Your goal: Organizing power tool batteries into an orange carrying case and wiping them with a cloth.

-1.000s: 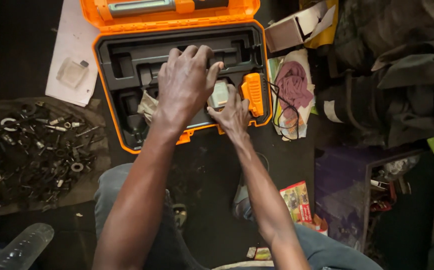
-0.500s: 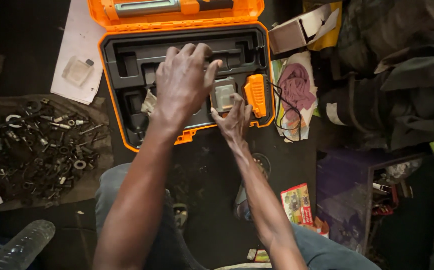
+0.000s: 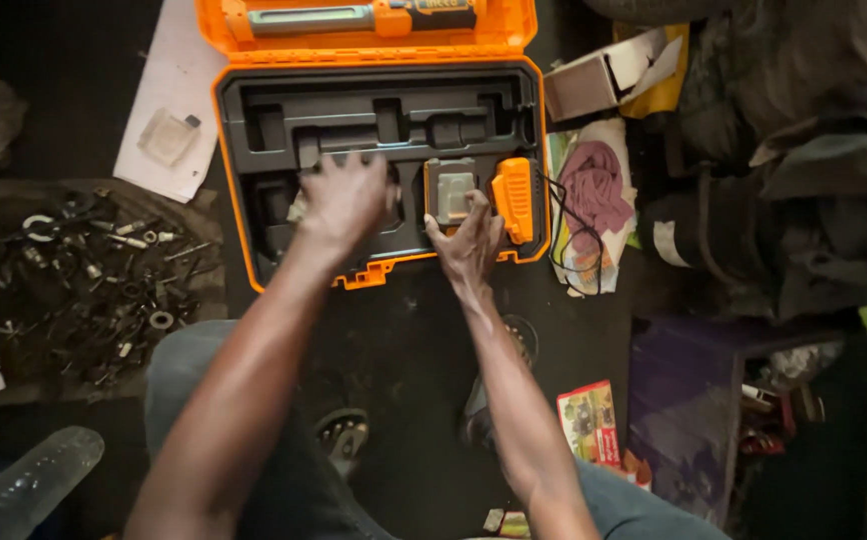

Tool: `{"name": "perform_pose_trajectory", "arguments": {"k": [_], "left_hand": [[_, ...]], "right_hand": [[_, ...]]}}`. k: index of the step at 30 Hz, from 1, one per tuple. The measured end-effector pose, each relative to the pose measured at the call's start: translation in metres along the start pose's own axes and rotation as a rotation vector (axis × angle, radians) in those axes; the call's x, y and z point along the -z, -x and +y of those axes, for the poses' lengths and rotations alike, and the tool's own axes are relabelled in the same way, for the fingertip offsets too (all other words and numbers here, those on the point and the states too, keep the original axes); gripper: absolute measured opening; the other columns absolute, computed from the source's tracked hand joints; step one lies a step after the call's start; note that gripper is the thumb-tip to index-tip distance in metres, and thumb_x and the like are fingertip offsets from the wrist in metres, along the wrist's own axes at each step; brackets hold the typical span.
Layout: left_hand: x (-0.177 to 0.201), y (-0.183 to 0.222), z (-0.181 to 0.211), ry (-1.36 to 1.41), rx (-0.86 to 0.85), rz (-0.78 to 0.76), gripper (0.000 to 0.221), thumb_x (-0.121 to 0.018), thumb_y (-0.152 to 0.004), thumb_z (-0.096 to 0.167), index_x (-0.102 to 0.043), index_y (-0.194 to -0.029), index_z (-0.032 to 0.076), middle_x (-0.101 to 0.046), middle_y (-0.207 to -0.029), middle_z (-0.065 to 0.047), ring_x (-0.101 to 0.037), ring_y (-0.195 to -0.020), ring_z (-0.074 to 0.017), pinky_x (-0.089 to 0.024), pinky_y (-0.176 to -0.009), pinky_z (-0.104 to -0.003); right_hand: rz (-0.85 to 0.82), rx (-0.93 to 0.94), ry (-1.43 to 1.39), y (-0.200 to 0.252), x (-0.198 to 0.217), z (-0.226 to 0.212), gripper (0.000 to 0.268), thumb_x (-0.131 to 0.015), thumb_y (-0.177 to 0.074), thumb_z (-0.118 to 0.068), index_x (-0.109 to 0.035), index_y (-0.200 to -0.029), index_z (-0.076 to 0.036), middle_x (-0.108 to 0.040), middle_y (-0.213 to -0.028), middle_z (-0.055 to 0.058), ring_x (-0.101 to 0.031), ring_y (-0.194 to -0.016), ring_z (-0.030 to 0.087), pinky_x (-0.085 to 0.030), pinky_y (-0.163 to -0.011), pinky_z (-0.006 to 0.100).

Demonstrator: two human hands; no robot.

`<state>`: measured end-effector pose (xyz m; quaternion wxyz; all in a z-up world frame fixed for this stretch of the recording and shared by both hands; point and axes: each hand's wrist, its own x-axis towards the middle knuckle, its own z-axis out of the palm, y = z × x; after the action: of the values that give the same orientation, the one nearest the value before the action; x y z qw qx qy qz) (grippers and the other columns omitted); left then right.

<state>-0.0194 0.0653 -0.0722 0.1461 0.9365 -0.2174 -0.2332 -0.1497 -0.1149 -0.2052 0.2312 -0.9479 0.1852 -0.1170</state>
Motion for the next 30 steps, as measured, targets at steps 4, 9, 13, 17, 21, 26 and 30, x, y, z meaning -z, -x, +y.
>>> {"name": "perform_pose_trajectory", "arguments": {"k": [4,9,13,17,21,26,30], "left_hand": [[-0.064,0.004,-0.014,-0.203,0.081,-0.210,0.040,-0.060,-0.098,0.033,-0.056,-0.134,0.015,-0.050,-0.138,-0.021,-0.046,-0.125,-0.0556,-0.047,-0.082,-0.079],[-0.140,-0.009,-0.053,-0.359,0.014,-0.133,0.067,-0.072,-0.083,0.020,-0.047,-0.145,0.027,-0.048,-0.141,-0.021,-0.042,-0.125,-0.0549,-0.048,-0.086,-0.073],[-0.125,-0.001,-0.032,-0.268,0.008,-0.106,0.038,-0.074,-0.091,0.010,-0.069,-0.128,0.007,-0.064,-0.125,-0.022,-0.058,-0.120,-0.0442,-0.057,-0.085,-0.059],[-0.065,0.049,0.071,-0.396,-0.247,-0.214,0.030,-0.075,-0.082,0.019,-0.075,-0.106,0.002,-0.073,-0.105,-0.019,-0.070,-0.101,-0.0378,-0.059,-0.077,-0.050],[-0.081,0.121,0.131,-0.284,-0.656,-0.539,0.026,-0.067,-0.092,0.027,-0.078,-0.109,0.011,-0.076,-0.116,-0.011,-0.073,-0.104,-0.0352,-0.058,-0.078,-0.057],[-0.091,0.143,0.150,-0.317,-0.608,-0.675,0.027,-0.073,-0.088,0.021,-0.077,-0.112,0.008,-0.073,-0.117,-0.015,-0.068,-0.103,-0.0422,-0.057,-0.066,-0.067],[-0.094,0.146,0.151,-0.374,-0.549,-0.614,0.029,-0.071,-0.091,0.022,-0.077,-0.112,0.004,-0.070,-0.115,-0.024,-0.062,-0.099,-0.0483,-0.055,-0.058,-0.067]], "right_hand": [[-0.031,-0.016,0.036,-0.003,0.009,-0.010,0.081,-0.088,-0.077,-0.045,-0.040,-0.133,-0.012,-0.062,-0.117,0.012,-0.055,-0.097,0.029,-0.038,-0.090,0.049],[-0.078,-0.072,0.101,-0.004,0.013,-0.011,0.083,-0.088,-0.074,-0.048,-0.041,-0.132,-0.012,-0.063,-0.112,0.015,-0.056,-0.097,0.031,-0.039,-0.088,0.051],[-0.126,-0.117,0.079,-0.001,0.012,-0.006,0.082,-0.088,-0.076,-0.047,-0.042,-0.133,-0.012,-0.064,-0.108,0.015,-0.058,-0.100,0.033,-0.040,-0.092,0.053],[0.003,-0.131,-0.069,-0.004,-0.001,0.010,0.079,-0.090,-0.075,-0.040,-0.044,-0.133,-0.013,-0.064,-0.113,0.017,-0.061,-0.106,0.035,-0.045,-0.094,0.053],[0.046,-0.223,-0.491,-0.007,0.006,0.027,0.076,-0.085,-0.081,-0.033,-0.041,-0.139,-0.013,-0.061,-0.121,0.017,-0.063,-0.107,0.031,-0.054,-0.091,0.045],[-0.063,-0.289,-1.287,-0.025,0.039,0.022,0.077,-0.078,-0.088,-0.021,-0.034,-0.151,-0.013,-0.058,-0.129,0.017,-0.061,-0.112,0.027,-0.054,-0.095,0.040],[-0.261,-0.230,-1.881,-0.036,0.086,-0.014,0.075,-0.073,-0.091,-0.019,-0.035,-0.156,-0.011,-0.058,-0.144,0.020,-0.062,-0.124,0.030,-0.055,-0.103,0.044]]}}
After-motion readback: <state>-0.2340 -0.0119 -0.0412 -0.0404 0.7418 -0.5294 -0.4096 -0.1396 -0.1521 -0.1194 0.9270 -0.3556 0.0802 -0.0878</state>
